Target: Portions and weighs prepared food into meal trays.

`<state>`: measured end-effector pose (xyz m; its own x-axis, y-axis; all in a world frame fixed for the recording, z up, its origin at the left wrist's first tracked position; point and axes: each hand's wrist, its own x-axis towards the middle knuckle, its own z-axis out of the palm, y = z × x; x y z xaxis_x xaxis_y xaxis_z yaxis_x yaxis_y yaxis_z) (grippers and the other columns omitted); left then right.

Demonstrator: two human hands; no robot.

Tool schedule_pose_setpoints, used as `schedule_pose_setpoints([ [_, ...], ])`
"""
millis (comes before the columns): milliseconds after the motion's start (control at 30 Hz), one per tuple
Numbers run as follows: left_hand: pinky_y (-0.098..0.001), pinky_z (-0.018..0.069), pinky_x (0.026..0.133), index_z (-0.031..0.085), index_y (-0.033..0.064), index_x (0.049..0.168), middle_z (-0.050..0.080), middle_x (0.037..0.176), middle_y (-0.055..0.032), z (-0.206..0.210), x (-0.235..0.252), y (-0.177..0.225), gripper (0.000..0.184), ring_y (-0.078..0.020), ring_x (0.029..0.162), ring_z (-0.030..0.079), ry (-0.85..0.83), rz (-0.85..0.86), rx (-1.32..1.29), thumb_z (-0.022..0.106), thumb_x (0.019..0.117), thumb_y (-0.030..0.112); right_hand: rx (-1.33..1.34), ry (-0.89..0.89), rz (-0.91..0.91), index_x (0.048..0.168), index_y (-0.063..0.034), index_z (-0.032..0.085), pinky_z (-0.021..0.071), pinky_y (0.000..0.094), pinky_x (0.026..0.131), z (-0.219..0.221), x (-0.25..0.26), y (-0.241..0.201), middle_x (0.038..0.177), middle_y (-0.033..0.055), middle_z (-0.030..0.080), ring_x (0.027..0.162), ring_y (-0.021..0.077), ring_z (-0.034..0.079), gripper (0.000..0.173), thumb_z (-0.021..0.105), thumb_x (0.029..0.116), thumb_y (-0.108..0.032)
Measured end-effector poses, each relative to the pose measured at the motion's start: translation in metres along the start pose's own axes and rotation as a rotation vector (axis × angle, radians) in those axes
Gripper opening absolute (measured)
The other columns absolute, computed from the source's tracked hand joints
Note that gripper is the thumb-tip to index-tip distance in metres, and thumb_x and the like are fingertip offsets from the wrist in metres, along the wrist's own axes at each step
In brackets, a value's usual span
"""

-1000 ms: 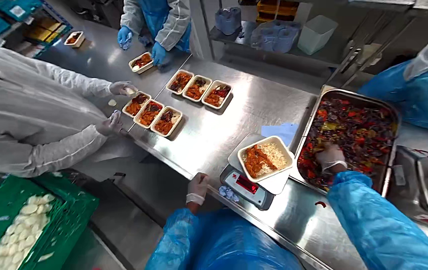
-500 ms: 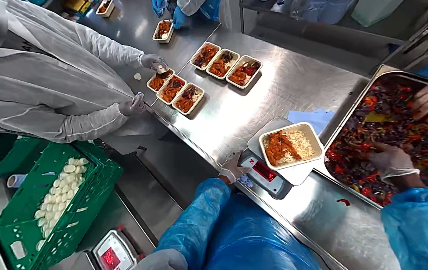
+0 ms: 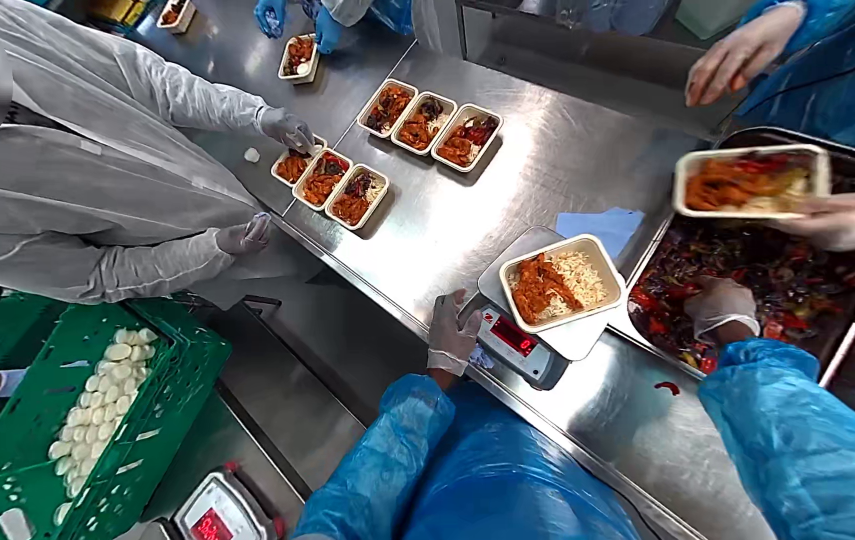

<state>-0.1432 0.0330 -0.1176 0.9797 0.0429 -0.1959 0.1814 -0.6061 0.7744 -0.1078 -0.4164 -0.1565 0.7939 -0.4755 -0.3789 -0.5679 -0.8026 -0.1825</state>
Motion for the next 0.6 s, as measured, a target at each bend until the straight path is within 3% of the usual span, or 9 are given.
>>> schedule_pose_setpoints([
  [67,-0.0432,0.0598,0.087,0.065,0.0083,0.13,0.069,0.117,-0.0116,0.006,0.005,0.017,0.034,-0.0217,0.096,0.07,-0.023,-0.02,-0.105,0.066,0.0998,0.025,0.054,0.068,-0.044,0.117,-0.0048,0.072,0.0446,0.0808,0.081,-0.018,-0.009,0.01,0.114,0.0363,0.065,0.108,0.0608,0.06,0.029,0.072,0.0883,-0.008],
  [133,-0.0447,0.0586,0.086,0.063,0.0096,0.132,0.071,0.115,-0.0126,0.0,-0.002,0.042,0.033,-0.023,0.094,0.07,-0.194,-0.113,-0.234,0.057,0.1061,0.03,0.091,0.144,-0.108,0.117,-0.0073,0.073,0.0444,0.0811,0.08,-0.04,-0.021,0.02,0.112,0.0339,0.067,0.104,0.0597,0.062,0.027,0.073,0.0914,-0.014],
  [200,-0.0452,0.0583,0.075,0.061,0.0089,0.133,0.069,0.107,-0.0163,-0.002,-0.003,0.062,0.038,-0.0259,0.081,0.068,-0.298,-0.198,-0.336,0.053,0.1079,0.037,0.133,0.168,-0.126,0.121,-0.0083,0.073,0.0432,0.0811,0.085,-0.058,-0.034,0.024,0.116,0.0333,0.067,0.107,0.0594,0.062,0.029,0.074,0.0933,-0.016],
  [300,-0.0481,0.0595,0.076,0.061,0.0081,0.131,0.069,0.108,-0.0174,0.007,0.003,0.072,0.038,-0.028,0.083,0.07,-0.356,-0.238,-0.341,0.052,0.1082,0.037,0.263,0.159,-0.075,0.123,-0.0085,0.072,0.0456,0.0782,0.086,-0.068,-0.046,0.043,0.115,0.0299,0.069,0.106,0.0538,0.064,0.033,0.076,0.0911,-0.014],
  [400,-0.0534,0.0561,0.082,0.065,0.007,0.122,0.07,0.107,-0.0177,0.019,0.012,0.067,0.032,-0.0301,0.091,0.068,-0.339,-0.193,-0.255,0.054,0.1076,0.034,0.575,0.119,0.083,0.127,-0.0097,0.069,0.0531,0.0633,0.081,-0.091,-0.064,0.048,0.113,0.0225,0.071,0.095,0.0377,0.068,0.036,0.074,0.0912,-0.007],
  [467,-0.0528,0.0539,0.079,0.065,0.0062,0.113,0.068,0.1,-0.0168,0.021,0.017,0.067,0.029,-0.0293,0.088,0.065,-0.319,-0.144,-0.215,0.055,0.1066,0.032,0.755,0.101,0.105,0.126,-0.0103,0.068,0.0572,0.0478,0.077,-0.099,-0.075,0.051,0.108,0.0142,0.071,0.086,0.023,0.068,0.033,0.072,0.0931,-0.006],
  [533,-0.0487,0.0519,0.073,0.064,0.0065,0.108,0.065,0.094,-0.0147,0.019,0.016,0.073,0.027,-0.0261,0.081,0.062,-0.326,-0.107,-0.212,0.055,0.1065,0.032,0.861,0.085,0.115,0.124,-0.0077,0.068,0.0573,0.0433,0.076,-0.098,-0.08,0.059,0.105,0.0122,0.072,0.083,0.0186,0.067,0.031,0.07,0.0933,-0.002],
  [600,-0.0472,0.0551,0.075,0.065,0.0055,0.111,0.067,0.097,-0.0146,0.022,0.02,0.083,0.025,-0.0245,0.082,0.065,-0.353,-0.094,-0.24,0.055,0.1071,0.028,1.035,0.06,0.112,0.125,-0.0085,0.065,0.0578,0.0325,0.072,-0.098,-0.083,0.067,0.103,0.0051,0.071,0.081,0.0103,0.066,0.033,0.061,0.0945,0.004],
])
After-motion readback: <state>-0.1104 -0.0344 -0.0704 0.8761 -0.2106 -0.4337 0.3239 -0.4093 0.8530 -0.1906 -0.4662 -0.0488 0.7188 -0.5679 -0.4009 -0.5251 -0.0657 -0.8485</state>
